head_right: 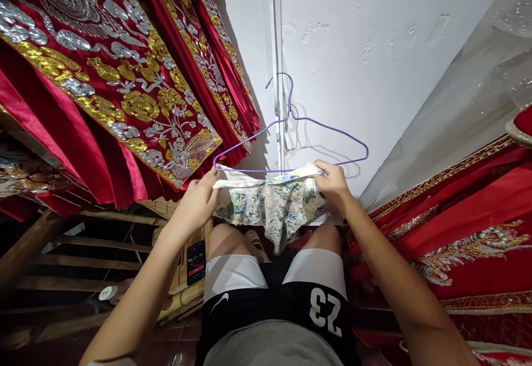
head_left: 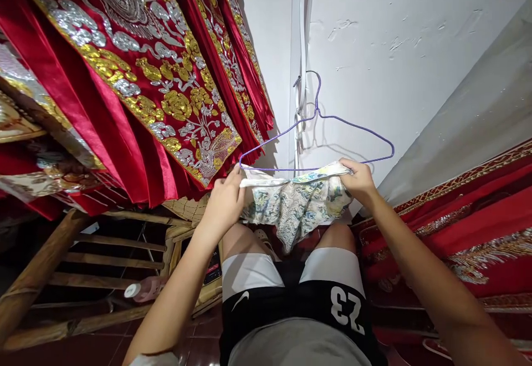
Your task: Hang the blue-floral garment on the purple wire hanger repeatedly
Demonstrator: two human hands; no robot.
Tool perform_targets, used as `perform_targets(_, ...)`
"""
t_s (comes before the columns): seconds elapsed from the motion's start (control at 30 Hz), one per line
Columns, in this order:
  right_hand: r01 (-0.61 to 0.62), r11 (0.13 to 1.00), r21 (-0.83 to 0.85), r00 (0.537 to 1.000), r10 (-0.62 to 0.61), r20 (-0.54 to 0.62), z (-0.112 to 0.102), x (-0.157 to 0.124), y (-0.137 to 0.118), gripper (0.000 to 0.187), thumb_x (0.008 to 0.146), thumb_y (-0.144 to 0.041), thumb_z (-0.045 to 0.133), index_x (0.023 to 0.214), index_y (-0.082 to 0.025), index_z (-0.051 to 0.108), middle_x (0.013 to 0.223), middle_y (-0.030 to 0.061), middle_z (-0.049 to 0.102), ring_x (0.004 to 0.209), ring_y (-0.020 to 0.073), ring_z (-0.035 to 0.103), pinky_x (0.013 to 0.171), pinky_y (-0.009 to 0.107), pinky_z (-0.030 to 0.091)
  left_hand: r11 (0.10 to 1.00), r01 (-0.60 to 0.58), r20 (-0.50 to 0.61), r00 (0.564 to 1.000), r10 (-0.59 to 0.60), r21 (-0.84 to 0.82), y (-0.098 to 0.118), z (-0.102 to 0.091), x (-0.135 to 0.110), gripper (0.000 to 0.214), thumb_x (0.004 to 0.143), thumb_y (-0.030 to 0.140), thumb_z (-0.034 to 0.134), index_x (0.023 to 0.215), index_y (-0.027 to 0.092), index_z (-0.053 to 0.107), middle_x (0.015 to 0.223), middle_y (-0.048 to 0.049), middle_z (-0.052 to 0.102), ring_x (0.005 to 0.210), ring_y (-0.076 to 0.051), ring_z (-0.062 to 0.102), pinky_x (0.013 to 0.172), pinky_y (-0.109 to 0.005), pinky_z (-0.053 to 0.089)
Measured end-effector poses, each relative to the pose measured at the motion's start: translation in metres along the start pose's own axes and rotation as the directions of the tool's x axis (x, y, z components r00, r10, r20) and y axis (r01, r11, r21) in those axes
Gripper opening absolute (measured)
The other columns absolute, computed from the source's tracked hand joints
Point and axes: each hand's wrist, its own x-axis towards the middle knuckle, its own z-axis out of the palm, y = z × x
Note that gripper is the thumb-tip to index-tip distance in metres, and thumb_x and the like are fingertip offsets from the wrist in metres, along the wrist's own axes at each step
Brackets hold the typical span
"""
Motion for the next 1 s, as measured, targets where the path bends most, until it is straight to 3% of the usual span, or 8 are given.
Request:
perform_targets(0.27,-0.102,0.994,0.037,0.994,0.101,0.034,0.003,-0.014,-0.021,0.014,0.069,-0.027,0.05,0.061,-0.022,0.04,0.061,-0.0037,0.034,0.063,0.0126,0.034,0.056,0.026,0.024,0.971,-0.13,-0.228,0.97,0.083,-0.199,0.033,-0.011,0.069,0.04,0.103,0.026,0.036,0.137,0.019,0.057,0.17,-0.0152,0.03,0.15,-0.03,0.044,0.119,-0.052,0.039)
perform_targets(0.43,-0.09,0.995,0.03,0.994,0.088,0.068,0.014,-0.025,-0.023,0.006,0.067,-0.023,0.051,0.071,-0.02,0.055,0.063,-0.004,0.045,0.064,0.0134,0.041,0.058,0.025,0.031,0.924,-0.286,-0.282,0.936,0.212,-0.253,0.05,0.004,0.105,0.038,0.094,0.01,0.04,0.121,0.018,0.064,0.137,-0.0132,0.067,0.129,-0.026,0.061,0.111,-0.044,0.047)
perform_targets(0.53,-0.063,0.997,0.048,0.998,0.062,0.002,0.004,-0.031,-0.023,0.058,0.068,-0.021,0.053,0.125,-0.021,0.062,0.074,-0.0029,0.059,0.066,0.0166,0.052,0.062,0.027,0.04,0.926,-0.292,-0.264,0.938,0.227,-0.24,0.046,0.01,0.115,0.038,0.091,0.007,0.04,0.115,0.018,0.067,0.114,-0.0106,0.072,0.11,-0.024,0.067,0.101,-0.041,0.052)
perform_targets(0.67,-0.116,0.993,-0.004,0.94,0.108,-0.324,-0.029,-0.028,-0.023,0.106,0.069,-0.02,0.066,0.163,-0.015,0.017,0.086,0.0026,0.067,0.063,0.0188,0.057,0.065,0.032,0.046,0.938,-0.289,-0.233,0.942,0.242,-0.191,0.036,0.004,0.118,0.036,0.092,0.009,0.042,0.114,0.017,0.069,0.107,-0.0113,0.069,0.103,-0.025,0.065,0.095,-0.041,0.052)
perform_targets(0.73,-0.171,0.981,-0.094,0.923,0.126,-0.362,-0.051,-0.019,-0.024,0.1,0.069,-0.023,0.072,0.159,-0.012,0.031,0.083,0.0039,0.068,0.064,0.0193,0.057,0.067,0.033,0.047,0.936,-0.301,-0.213,0.941,0.262,-0.182,0.034,-0.002,0.118,0.036,0.092,0.009,0.042,0.114,0.018,0.07,0.105,-0.0108,0.068,0.1,-0.024,0.064,0.093,-0.04,0.051)
perform_targets(0.83,-0.241,0.961,-0.14,0.961,0.215,-0.175,-0.082,-0.001,-0.029,0.05,0.066,-0.03,0.078,0.114,-0.016,0.075,0.078,0.0054,0.071,0.067,0.0203,0.06,0.062,0.031,0.046,0.923,-0.315,-0.204,0.94,0.272,-0.222,0.031,-0.009,0.122,0.034,0.091,0.01,0.042,0.106,0.019,0.071,0.103,-0.0095,0.067,0.099,-0.023,0.063,0.093,-0.039,0.05)
perform_targets(0.93,-0.296,0.955,0.015,0.946,0.29,0.146,-0.097,0.011,-0.038,0.029,0.063,-0.041,0.085,0.079,-0.017,0.077,0.075,0.0068,0.074,0.066,0.0204,0.064,0.058,0.03,0.047,0.933,-0.219,-0.31,0.942,0.126,-0.287,0.024,-0.011,0.129,0.023,0.092,0.016,0.048,0.096,0.018,0.071,0.103,-0.0097,0.066,0.1,-0.024,0.062,0.094,-0.04,0.049)
perform_targets(1.0,-0.295,0.931,0.215,0.953,0.271,0.136,-0.092,0.011,-0.041,0.035,0.065,-0.049,0.085,0.072,-0.016,0.075,0.068,0.0068,0.072,0.06,0.02,0.065,0.055,0.03,0.048,0.934,-0.094,-0.366,0.93,-0.042,-0.345,0.019,-0.01,0.133,0.011,0.091,0.024,0.058,0.089,0.018,0.067,0.1,-0.0092,0.066,0.094,-0.023,0.062,0.091,-0.039,0.049)
